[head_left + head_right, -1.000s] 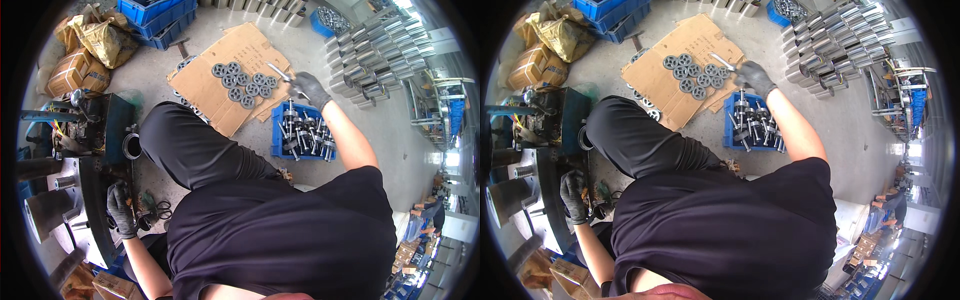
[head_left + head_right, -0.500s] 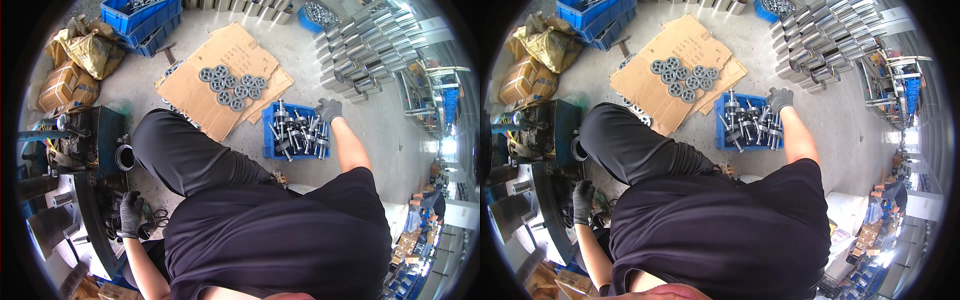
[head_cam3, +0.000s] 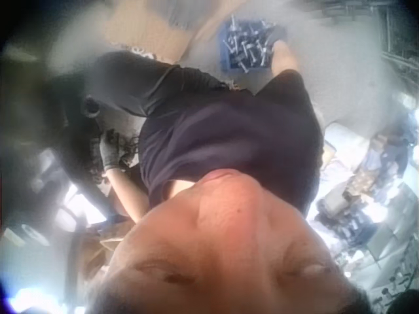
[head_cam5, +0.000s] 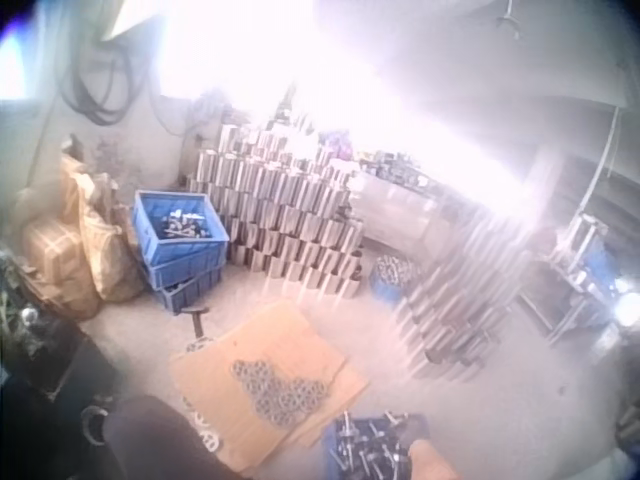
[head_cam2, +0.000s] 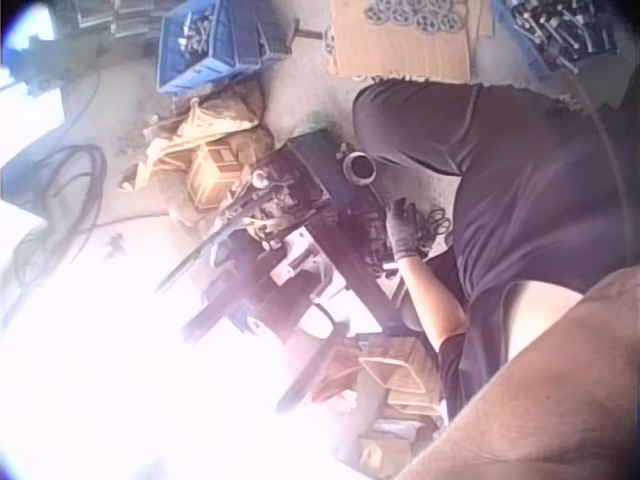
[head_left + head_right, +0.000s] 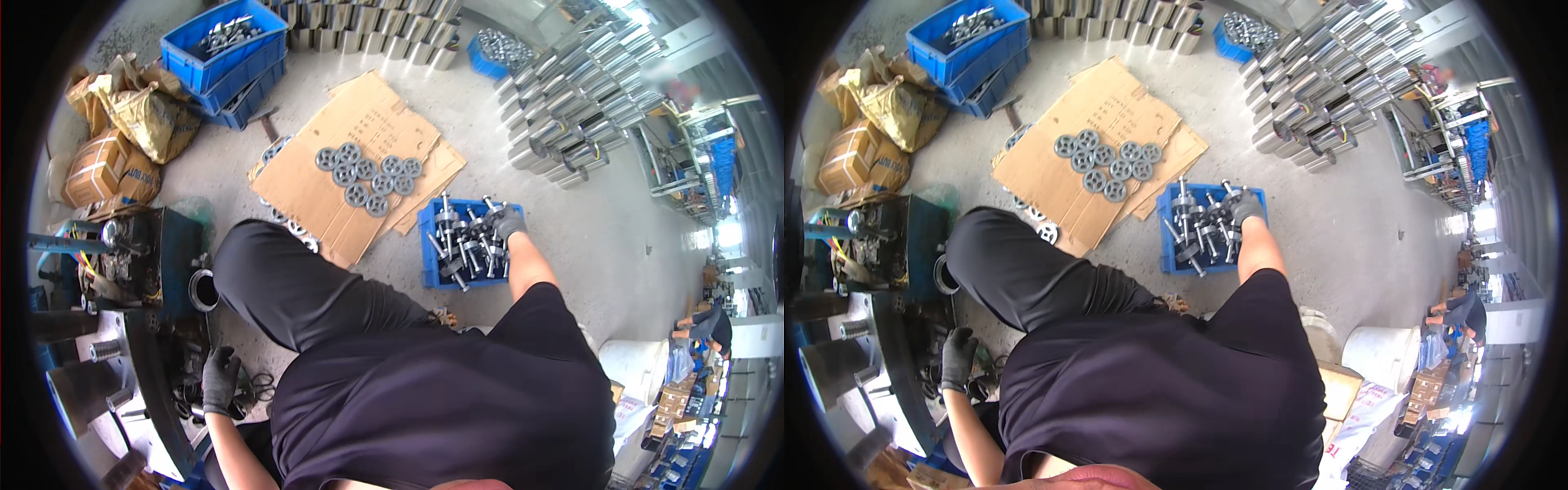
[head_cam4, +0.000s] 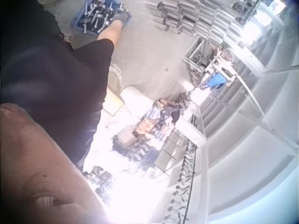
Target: Operate a hydraulic press to assemble metal components by placing gear plates and cylinders into the machine.
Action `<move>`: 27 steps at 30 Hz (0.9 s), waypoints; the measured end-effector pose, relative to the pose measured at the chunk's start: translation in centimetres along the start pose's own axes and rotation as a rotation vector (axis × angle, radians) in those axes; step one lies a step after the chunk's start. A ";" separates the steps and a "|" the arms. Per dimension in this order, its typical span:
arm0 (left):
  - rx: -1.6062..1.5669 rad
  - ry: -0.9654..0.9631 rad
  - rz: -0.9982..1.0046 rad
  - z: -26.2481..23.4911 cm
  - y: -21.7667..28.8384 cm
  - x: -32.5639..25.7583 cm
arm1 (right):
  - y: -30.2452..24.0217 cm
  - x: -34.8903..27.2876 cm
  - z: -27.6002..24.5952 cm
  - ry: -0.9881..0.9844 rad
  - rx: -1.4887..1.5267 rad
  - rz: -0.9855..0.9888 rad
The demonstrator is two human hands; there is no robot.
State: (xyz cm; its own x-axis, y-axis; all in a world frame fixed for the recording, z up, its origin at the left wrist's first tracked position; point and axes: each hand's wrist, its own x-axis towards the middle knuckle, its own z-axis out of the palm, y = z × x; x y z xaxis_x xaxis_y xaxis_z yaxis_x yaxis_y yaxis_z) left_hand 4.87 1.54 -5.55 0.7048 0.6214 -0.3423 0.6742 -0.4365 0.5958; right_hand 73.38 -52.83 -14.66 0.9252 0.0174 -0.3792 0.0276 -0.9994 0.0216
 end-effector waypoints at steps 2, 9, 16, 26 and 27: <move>0.002 0.008 -0.023 0.0 0.2 -0.2 | 0.6 -1.1 0.1 -0.042 -0.138 0.017; -0.009 -0.008 -0.029 0.5 -0.4 -0.5 | 0.8 -3.0 3.1 0.091 0.209 0.245; -0.053 -0.050 -0.061 2.0 -1.4 -0.1 | -1.9 -7.3 4.5 0.183 0.170 0.336; 0.002 -0.067 -0.117 1.5 -0.9 0.1 | -2.1 -5.2 7.0 0.108 -0.028 0.453; -0.012 -0.036 -0.132 1.1 -0.7 0.1 | -1.9 -5.2 6.7 0.081 0.001 0.433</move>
State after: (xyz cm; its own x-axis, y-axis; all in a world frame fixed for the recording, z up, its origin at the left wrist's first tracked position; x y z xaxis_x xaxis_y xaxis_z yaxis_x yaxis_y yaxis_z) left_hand 4.75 1.19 -6.80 0.6179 0.6488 -0.4441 0.7589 -0.3447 0.5524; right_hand 65.94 -51.20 -18.91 0.8782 -0.4006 -0.2613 -0.3694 -0.9151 0.1614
